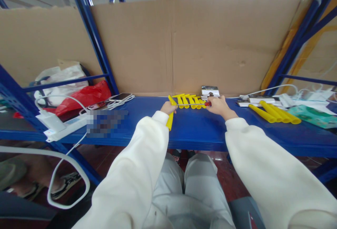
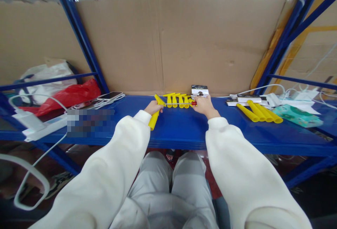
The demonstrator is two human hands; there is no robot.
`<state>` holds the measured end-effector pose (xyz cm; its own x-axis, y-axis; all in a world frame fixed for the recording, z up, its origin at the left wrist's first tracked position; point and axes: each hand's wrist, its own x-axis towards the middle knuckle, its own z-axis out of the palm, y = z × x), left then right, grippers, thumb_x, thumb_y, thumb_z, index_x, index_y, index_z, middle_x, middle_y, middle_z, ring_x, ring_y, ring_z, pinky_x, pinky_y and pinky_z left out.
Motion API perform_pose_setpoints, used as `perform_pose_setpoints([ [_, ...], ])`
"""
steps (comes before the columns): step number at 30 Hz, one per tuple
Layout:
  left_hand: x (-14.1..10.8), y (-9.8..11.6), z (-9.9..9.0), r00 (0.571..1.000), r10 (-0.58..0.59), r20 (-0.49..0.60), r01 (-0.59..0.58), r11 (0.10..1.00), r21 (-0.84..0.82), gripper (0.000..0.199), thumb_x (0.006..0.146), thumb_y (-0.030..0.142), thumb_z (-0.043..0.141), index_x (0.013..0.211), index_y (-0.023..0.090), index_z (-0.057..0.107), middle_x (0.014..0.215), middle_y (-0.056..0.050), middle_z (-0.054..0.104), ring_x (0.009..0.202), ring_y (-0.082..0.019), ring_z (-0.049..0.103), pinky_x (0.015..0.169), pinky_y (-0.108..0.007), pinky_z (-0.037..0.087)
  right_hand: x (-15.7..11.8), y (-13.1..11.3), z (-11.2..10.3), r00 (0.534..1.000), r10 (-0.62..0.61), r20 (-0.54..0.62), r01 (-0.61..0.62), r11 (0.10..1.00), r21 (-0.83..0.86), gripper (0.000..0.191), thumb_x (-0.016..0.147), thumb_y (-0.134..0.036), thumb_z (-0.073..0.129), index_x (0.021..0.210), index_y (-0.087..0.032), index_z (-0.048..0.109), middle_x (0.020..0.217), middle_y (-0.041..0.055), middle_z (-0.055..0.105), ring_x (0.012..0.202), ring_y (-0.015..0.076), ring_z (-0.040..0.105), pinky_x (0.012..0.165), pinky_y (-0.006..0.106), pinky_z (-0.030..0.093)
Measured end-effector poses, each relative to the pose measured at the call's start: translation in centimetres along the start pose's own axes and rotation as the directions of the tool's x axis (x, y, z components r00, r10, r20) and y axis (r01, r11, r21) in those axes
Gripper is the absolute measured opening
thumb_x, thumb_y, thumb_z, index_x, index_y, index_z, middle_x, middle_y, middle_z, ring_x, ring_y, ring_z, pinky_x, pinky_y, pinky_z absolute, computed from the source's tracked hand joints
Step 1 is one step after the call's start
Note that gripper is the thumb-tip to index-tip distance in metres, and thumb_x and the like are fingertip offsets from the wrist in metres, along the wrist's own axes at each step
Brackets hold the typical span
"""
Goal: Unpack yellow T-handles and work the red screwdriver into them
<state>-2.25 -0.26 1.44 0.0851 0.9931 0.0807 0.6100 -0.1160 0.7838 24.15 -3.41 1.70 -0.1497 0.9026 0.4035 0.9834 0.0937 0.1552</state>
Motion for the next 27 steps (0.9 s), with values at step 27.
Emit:
perform_pose_setpoints([
  [27,-0.7,0.5,-0.5,1.000,0.021,-0.008,-0.020,0.986,0.165,0.014,0.077,0.010,0.059,0.076,0.009,0.074,0.078,-0.013,0.076,0.082,-0.022,0.074,0.073,-0.023,0.054,-0.1,-0.4,-0.3,0.995,-0.017,0.095,0.016,1.000,0.009,0.025,0.085,-0.035,0.060,0.102,-0.018,0.069,0.093,0.0142,0.077,0.086,0.0281,0.070,0.072,0.032,0.042],
])
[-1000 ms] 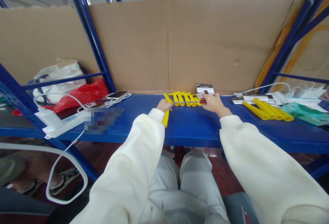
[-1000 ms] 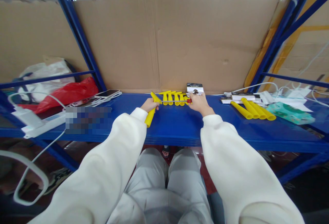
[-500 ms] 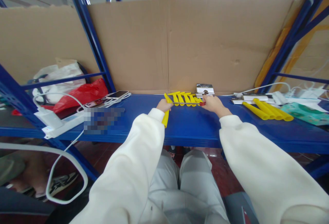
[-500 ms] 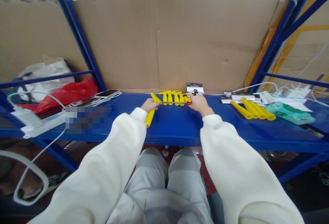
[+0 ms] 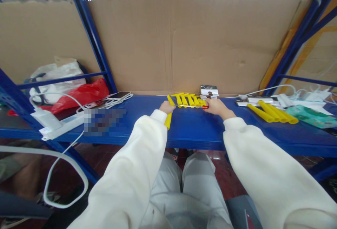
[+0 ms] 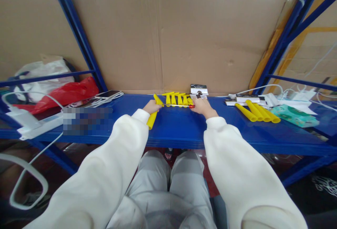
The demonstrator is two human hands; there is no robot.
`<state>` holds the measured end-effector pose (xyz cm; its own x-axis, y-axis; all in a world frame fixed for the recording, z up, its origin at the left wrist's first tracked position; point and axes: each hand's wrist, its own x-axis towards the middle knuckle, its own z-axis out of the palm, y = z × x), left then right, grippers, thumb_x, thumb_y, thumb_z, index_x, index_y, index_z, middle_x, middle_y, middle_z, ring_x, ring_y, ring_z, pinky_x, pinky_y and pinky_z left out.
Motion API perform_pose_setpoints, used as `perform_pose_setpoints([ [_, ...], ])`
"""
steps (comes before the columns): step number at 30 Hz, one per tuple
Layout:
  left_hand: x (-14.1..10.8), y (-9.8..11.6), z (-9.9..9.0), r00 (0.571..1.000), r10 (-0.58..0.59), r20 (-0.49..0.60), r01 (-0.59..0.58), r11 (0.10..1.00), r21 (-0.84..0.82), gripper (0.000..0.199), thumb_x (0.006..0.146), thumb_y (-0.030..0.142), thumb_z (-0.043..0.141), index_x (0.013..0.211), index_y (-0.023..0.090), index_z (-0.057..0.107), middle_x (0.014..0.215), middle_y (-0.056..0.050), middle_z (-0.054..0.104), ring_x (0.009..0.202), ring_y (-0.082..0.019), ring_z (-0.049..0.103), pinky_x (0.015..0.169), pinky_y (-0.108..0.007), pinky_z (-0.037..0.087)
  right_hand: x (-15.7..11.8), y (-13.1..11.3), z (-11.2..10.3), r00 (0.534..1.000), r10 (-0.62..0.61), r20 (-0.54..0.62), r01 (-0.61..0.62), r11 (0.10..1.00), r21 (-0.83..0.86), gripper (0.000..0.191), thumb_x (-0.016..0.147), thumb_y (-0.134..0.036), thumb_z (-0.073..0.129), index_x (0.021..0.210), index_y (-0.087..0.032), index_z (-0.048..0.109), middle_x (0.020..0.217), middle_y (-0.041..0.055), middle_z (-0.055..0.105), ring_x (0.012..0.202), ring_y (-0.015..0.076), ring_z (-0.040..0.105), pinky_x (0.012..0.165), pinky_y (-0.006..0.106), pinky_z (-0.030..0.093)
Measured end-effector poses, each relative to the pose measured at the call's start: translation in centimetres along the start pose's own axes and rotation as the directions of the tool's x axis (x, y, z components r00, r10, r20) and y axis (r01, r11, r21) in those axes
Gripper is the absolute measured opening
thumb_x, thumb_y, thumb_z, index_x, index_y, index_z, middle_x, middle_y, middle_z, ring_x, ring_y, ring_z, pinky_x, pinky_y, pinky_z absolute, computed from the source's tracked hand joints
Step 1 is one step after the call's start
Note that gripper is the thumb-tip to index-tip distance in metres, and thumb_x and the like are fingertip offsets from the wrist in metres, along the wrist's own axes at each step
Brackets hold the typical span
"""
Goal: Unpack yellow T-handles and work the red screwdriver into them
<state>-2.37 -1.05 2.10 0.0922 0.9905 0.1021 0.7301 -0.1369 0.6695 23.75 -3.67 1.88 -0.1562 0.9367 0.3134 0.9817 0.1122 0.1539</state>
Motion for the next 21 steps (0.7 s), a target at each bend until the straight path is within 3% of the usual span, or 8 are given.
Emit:
perform_pose_setpoints([
  [3,-0.01,-0.07,-0.01,1.000,0.009,0.002,-0.009,1.000,0.005,0.015,0.076,0.010,0.059,0.077,0.009,0.074,0.078,-0.013,0.076,0.082,-0.022,0.074,0.074,-0.024,0.055,0.02,-0.04,0.08,1.000,0.016,0.017,-0.016,1.000,0.026,0.028,0.085,-0.039,0.062,0.103,-0.018,0.069,0.093,0.0144,0.077,0.085,0.0284,0.070,0.071,0.032,0.043],
  [9,0.21,-0.31,0.08,1.000,0.006,0.002,-0.006,1.000,-0.009,0.016,0.076,0.010,0.058,0.078,0.009,0.074,0.077,-0.013,0.076,0.079,-0.022,0.073,0.073,-0.024,0.055,0.39,0.03,0.56,1.000,0.007,0.011,-0.007,0.999,0.054,0.022,0.084,-0.032,0.059,0.097,-0.020,0.072,0.097,0.0102,0.078,0.094,0.0285,0.070,0.087,0.039,0.044],
  [16,-0.31,0.15,-0.13,1.000,0.012,0.006,-0.011,1.000,-0.012,0.017,0.075,0.008,0.058,0.079,0.009,0.074,0.073,-0.011,0.074,0.079,-0.021,0.073,0.073,-0.023,0.054,0.36,0.03,0.49,1.000,0.008,0.023,-0.010,0.997,0.075,0.019,0.081,-0.027,0.064,0.097,-0.020,0.071,0.097,0.0107,0.077,0.088,0.0260,0.070,0.072,0.030,0.044],
  [21,-0.43,0.30,-0.19,1.000,0.014,0.019,-0.014,1.000,-0.014,0.015,0.073,0.007,0.058,0.076,0.009,0.073,0.071,-0.011,0.074,0.078,-0.022,0.073,0.073,-0.024,0.055,0.02,-0.13,0.00,1.000,0.027,-0.015,-0.027,1.000,-0.001,0.024,0.086,-0.034,0.062,0.101,-0.018,0.071,0.094,0.0136,0.077,0.087,0.0276,0.071,0.072,0.031,0.044],
])
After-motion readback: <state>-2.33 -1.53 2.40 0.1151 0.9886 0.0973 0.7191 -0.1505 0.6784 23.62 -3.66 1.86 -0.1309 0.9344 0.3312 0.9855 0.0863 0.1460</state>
